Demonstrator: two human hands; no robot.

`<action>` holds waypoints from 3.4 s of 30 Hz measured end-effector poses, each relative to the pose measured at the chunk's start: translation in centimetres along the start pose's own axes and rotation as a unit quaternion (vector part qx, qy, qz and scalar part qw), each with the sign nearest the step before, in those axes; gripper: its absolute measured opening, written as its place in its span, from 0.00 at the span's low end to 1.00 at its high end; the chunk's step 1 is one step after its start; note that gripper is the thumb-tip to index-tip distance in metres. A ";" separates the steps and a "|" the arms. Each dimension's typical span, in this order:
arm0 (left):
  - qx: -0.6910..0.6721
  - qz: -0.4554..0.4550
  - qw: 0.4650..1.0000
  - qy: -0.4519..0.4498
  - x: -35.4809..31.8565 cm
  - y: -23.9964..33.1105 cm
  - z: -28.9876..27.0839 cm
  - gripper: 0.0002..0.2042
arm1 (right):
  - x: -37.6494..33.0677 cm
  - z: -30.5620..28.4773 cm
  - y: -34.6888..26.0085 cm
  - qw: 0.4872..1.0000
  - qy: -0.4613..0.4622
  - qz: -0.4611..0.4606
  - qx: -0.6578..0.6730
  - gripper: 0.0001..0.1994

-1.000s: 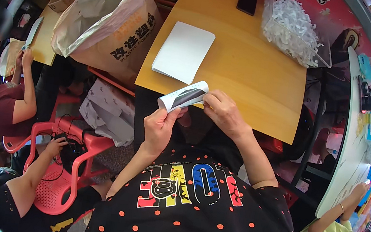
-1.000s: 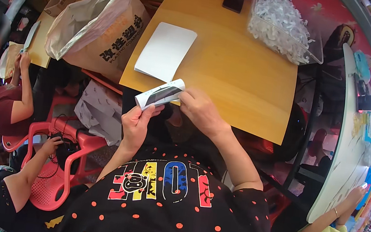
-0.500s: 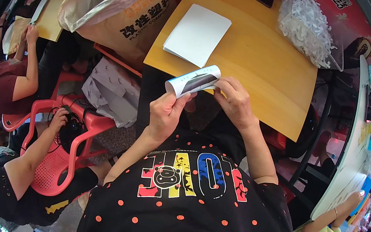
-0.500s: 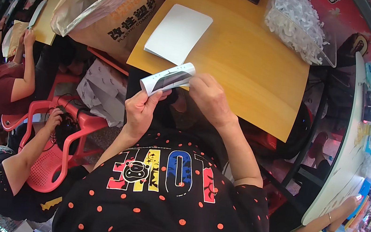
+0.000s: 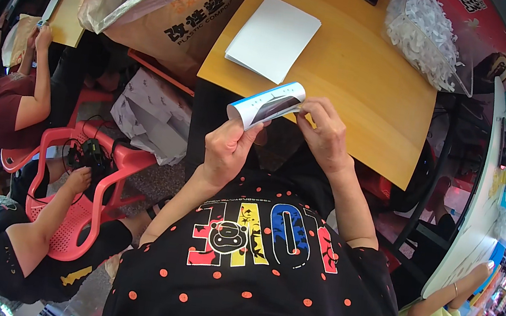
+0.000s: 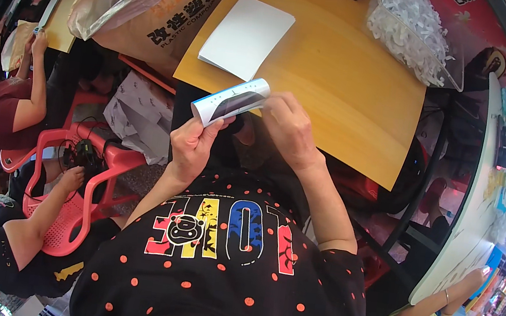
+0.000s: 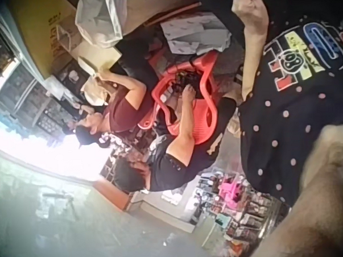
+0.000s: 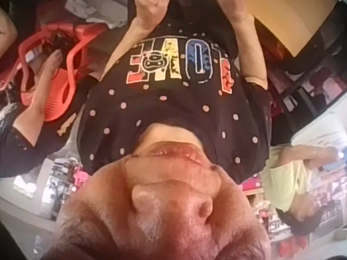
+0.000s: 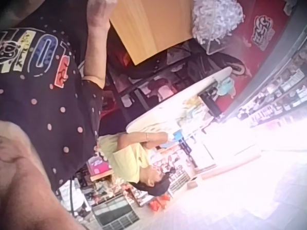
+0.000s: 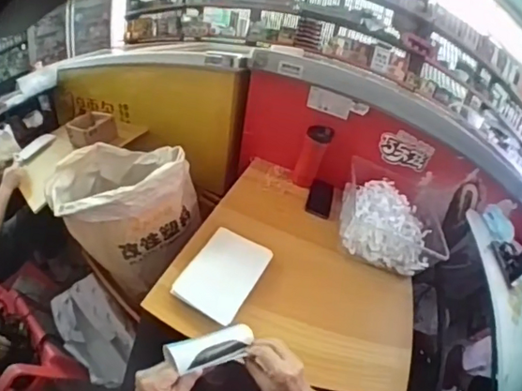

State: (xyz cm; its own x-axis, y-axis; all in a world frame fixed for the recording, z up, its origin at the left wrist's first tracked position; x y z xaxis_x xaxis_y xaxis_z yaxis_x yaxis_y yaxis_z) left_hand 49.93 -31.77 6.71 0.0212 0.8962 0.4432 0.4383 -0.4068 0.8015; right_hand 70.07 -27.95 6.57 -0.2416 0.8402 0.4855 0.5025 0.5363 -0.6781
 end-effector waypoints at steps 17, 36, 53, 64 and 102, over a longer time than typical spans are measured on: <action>-0.015 -0.029 0.999 0.012 -0.2 0.0 0.1 0.05 | -0.1 0.8 0.8 0.998 -0.025 -0.048 -0.012 0.13; 0.069 0.079 0.994 0.037 -0.4 -1.4 -0.2 0.06 | 0.2 -1.1 2.1 0.926 -0.040 0.303 0.222 0.09; 0.051 0.106 0.993 -0.025 -0.7 -2.3 -0.1 0.08 | 0.3 -1.4 2.9 0.874 -0.186 0.364 0.262 0.08; 0.083 0.139 0.986 -0.043 -0.8 -2.4 -0.3 0.11 | -0.2 -0.8 2.6 0.886 -0.187 0.365 0.216 0.10; -0.375 -0.261 0.889 -0.044 0.5 -0.9 -0.6 0.13 | 15.7 -24.1 10.6 0.931 0.245 0.022 -0.270 0.07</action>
State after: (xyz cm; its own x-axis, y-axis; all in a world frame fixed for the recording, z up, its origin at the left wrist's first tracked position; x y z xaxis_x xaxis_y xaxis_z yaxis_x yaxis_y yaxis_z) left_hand 49.04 -31.07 6.43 0.0759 0.9944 -0.0734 -0.3116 0.0936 0.9456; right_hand 91.64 -11.07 20.33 0.1300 0.6529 0.7462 0.8785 0.2730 -0.3920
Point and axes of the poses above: each hand's wrist, its own x-axis towards the middle knuckle, its own z-axis out of the palm, y = z × x, the point moved 1 cm from there along x, towards the middle knuckle, and after that the axes turned 5 degrees about x, right-handed, at the moved point
